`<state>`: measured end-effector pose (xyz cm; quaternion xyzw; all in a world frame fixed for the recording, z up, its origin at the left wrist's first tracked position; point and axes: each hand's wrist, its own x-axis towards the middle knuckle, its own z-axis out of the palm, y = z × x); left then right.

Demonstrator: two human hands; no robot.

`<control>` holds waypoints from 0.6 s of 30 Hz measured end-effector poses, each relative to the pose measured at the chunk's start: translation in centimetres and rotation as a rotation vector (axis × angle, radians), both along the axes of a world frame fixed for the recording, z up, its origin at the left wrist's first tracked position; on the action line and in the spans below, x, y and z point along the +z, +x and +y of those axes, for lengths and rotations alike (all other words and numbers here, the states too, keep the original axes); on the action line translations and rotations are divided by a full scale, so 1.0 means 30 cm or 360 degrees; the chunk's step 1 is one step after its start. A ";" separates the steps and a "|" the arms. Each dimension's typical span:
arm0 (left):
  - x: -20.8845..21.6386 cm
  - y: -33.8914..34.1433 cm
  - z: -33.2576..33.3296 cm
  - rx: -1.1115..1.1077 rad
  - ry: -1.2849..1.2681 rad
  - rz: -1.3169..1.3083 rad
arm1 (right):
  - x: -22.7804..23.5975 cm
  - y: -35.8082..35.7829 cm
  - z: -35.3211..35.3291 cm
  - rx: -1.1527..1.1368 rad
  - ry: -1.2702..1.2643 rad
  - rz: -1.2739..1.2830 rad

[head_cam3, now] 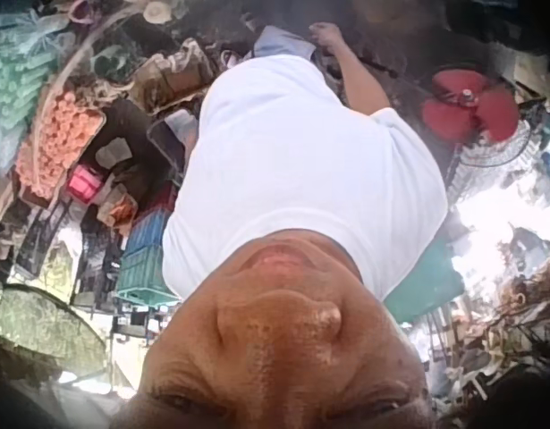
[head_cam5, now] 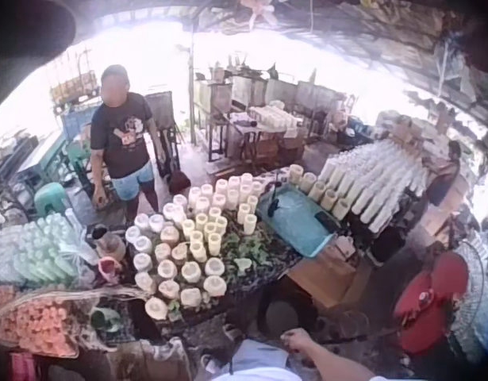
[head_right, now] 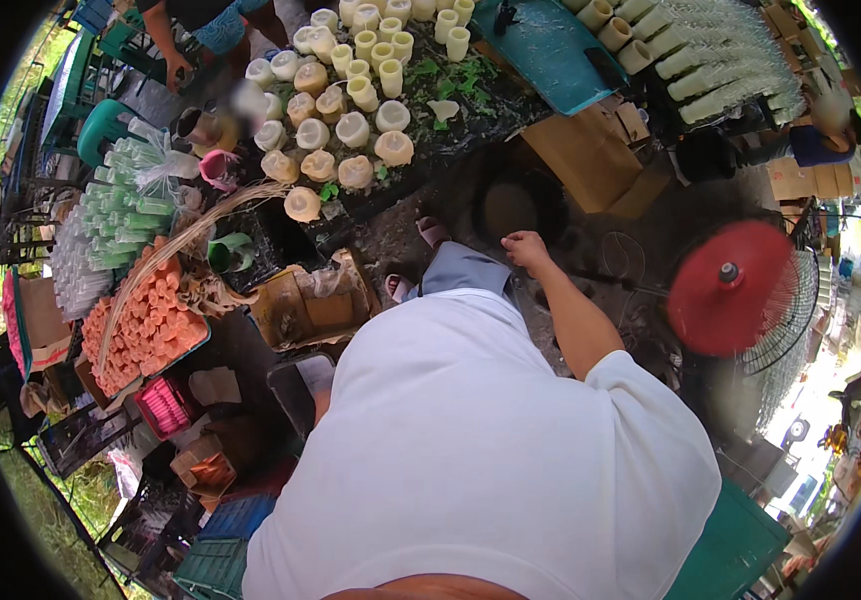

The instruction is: The person inserts wicks into numerous small white candle cups arranged on a table. They then retrieve a long white sheet, tear it into strips, and place the strips on the table among the candles.

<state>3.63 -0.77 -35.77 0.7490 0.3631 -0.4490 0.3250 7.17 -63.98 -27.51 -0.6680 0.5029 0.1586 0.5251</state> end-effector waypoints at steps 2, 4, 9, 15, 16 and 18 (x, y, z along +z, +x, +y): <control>0.019 0.104 -0.028 -0.0082 -0.0151 -0.0374 | -0.002 0.041 0.007 -0.0009 0.0037 -0.0046; 0.095 0.280 -0.151 0.0222 -0.0152 -0.0376 | -0.041 0.093 -0.038 0.0076 -0.0002 -0.0105; 0.179 0.437 -0.322 0.0080 -0.0054 -0.0599 | -0.074 0.201 -0.131 0.0339 -0.0118 -0.0126; 0.516 0.648 -0.767 0.0384 -0.0924 -0.0668 | 0.108 0.496 -0.107 0.0429 0.0308 -0.0463; 0.545 0.713 -0.845 0.0268 -0.1018 -0.0751 | 0.152 0.585 -0.088 0.0542 0.0385 -0.0527; 0.539 0.788 -0.959 0.0148 -0.1000 -0.0962 | 0.188 0.698 -0.060 0.0828 0.0459 -0.0565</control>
